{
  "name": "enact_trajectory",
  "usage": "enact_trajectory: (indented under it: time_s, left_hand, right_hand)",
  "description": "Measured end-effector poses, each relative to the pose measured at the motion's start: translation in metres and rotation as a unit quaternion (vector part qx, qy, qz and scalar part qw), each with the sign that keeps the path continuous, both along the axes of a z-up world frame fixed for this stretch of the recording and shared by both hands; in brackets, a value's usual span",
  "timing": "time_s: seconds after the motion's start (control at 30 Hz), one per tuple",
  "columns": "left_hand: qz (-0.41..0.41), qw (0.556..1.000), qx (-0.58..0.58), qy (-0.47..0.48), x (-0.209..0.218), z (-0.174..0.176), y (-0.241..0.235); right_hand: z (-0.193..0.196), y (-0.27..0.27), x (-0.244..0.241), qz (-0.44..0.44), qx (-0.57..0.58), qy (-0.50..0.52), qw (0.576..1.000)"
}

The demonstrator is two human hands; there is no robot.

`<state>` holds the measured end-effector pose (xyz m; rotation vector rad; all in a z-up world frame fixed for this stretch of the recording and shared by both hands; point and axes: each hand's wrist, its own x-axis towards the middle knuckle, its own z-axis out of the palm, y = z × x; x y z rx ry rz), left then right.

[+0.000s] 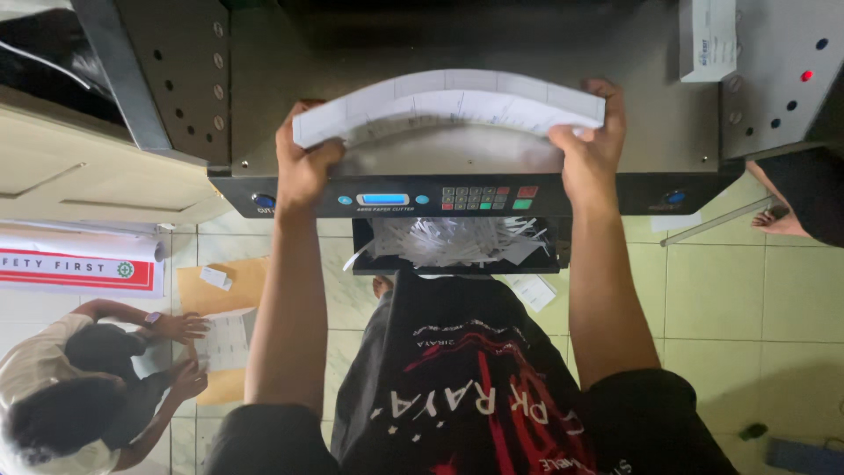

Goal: The person stands barefoot and uses a paper cutting machine to trim sheets of paper. They place a sheet into the machine, press the cutting lever, and remove the trimmed pieces, repeating this process for multiple sheets.

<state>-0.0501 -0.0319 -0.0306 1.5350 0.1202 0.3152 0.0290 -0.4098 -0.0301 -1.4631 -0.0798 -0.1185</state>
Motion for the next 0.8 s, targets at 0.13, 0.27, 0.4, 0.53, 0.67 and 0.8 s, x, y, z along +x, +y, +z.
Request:
enact_trajectory:
  time_s: [0.13, 0.27, 0.4, 0.53, 0.67, 0.8]
  left_hand:
    - [-0.008, 0.999, -0.002, -0.037, -0.003, 0.013, -0.008]
    - [0.030, 0.999, 0.004, 0.032, 0.001, 0.011, -0.010]
    - [0.041, 0.999, 0.015, -0.005, 0.006, 0.000, -0.012]
    - [0.018, 0.999, 0.046, -0.019, 0.003, -0.004, -0.006]
    - [0.027, 0.998, 0.006, -0.060, -0.005, 0.015, -0.002]
    - [0.070, 0.997, 0.016, -0.040, -0.017, -0.014, 0.009]
  right_hand:
    - [-0.002, 0.006, 0.003, 0.003, 0.011, 0.013, 1.000]
    - [-0.038, 0.002, 0.022, -0.040, 0.077, 0.034, 0.996]
    - [-0.059, -0.001, 0.034, -0.113, 0.084, 0.083, 0.987]
    - [-0.063, -0.005, 0.034, -0.104, 0.098, 0.082, 0.986]
    - [-0.012, 0.002, 0.007, -0.002, -0.096, -0.033, 0.995]
    - [-0.020, -0.021, 0.004, 0.058, -0.152, -0.079, 0.983]
